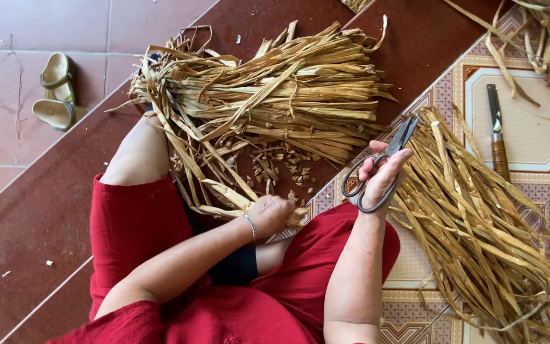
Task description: The person sits on the floor and uses a knife to split dried palm leaves into thinner strips. They hold a bundle of leaves, split individual strands with the knife, and place the finished strips into a pile.
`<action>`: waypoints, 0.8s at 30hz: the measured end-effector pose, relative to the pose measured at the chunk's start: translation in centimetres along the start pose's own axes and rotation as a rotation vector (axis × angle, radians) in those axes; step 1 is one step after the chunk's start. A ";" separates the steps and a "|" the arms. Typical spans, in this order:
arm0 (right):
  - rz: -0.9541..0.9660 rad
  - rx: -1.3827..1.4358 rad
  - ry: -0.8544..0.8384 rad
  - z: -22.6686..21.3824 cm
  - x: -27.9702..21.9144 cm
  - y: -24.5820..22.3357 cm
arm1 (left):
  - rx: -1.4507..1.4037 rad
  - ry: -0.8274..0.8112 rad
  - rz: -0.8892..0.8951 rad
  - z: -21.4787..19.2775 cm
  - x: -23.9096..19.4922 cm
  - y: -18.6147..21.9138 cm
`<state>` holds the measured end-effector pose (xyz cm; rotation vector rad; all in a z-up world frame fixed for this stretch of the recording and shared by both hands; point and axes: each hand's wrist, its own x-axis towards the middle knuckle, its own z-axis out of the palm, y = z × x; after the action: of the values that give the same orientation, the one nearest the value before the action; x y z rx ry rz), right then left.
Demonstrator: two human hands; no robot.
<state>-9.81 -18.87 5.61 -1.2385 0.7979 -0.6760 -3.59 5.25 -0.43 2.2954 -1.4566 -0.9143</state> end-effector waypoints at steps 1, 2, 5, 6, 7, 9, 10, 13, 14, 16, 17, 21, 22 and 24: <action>0.006 0.003 0.005 0.0 -0.1 0.0 | 0.000 -0.014 -0.006 0.9 0.1 -0.1; 0.011 0.006 0.009 0.2 -0.2 0.1 | 0.001 -0.027 -0.013 1.6 0.0 -0.2; -0.031 0.006 -0.030 0.9 -0.2 0.1 | 0.008 -0.044 -0.032 2.6 0.1 -0.3; -0.028 -0.001 -0.043 1.0 -0.3 0.0 | 0.012 -0.041 -0.035 2.5 0.1 -0.3; -0.025 -0.008 -0.056 1.2 -0.5 -0.1 | -0.035 0.061 -0.040 2.1 0.2 -0.2; -0.023 -0.029 -0.081 1.4 -0.6 -0.2 | -0.133 0.266 -0.049 0.8 0.5 -0.2; -0.024 -0.043 -0.094 1.5 -0.8 -0.3 | -0.219 0.400 -0.039 -0.2 0.7 -0.4; -0.024 -0.055 -0.228 2.4 -1.5 0.0 | -0.562 0.675 -0.008 -4.1 1.3 -2.1; -0.024 -0.053 -0.293 2.9 -1.7 0.1 | -0.732 0.681 0.000 -5.4 1.2 -2.7; -0.038 -0.179 -0.402 4.4 -2.9 0.4 | -0.988 0.686 -0.014 -7.3 0.9 -3.3; -0.046 -0.242 -0.456 5.2 -3.4 0.5 | -1.074 0.686 -0.038 -8.0 0.8 -3.4; -0.082 -0.455 -0.602 7.8 -6.0 0.4 | -1.266 0.654 -0.053 -10.1 -0.2 -3.6; -0.108 -0.479 -0.615 8.3 -6.6 0.2 | -1.350 0.645 -0.047 -10.4 -0.3 -3.5; -0.119 -0.536 -0.624 9.0 -7.4 -0.4 | -1.519 0.624 -0.033 -10.8 -0.3 -3.2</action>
<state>-6.55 -8.08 8.39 -1.8680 0.3848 -0.1301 5.51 5.89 6.16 1.1805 -0.1722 -0.7329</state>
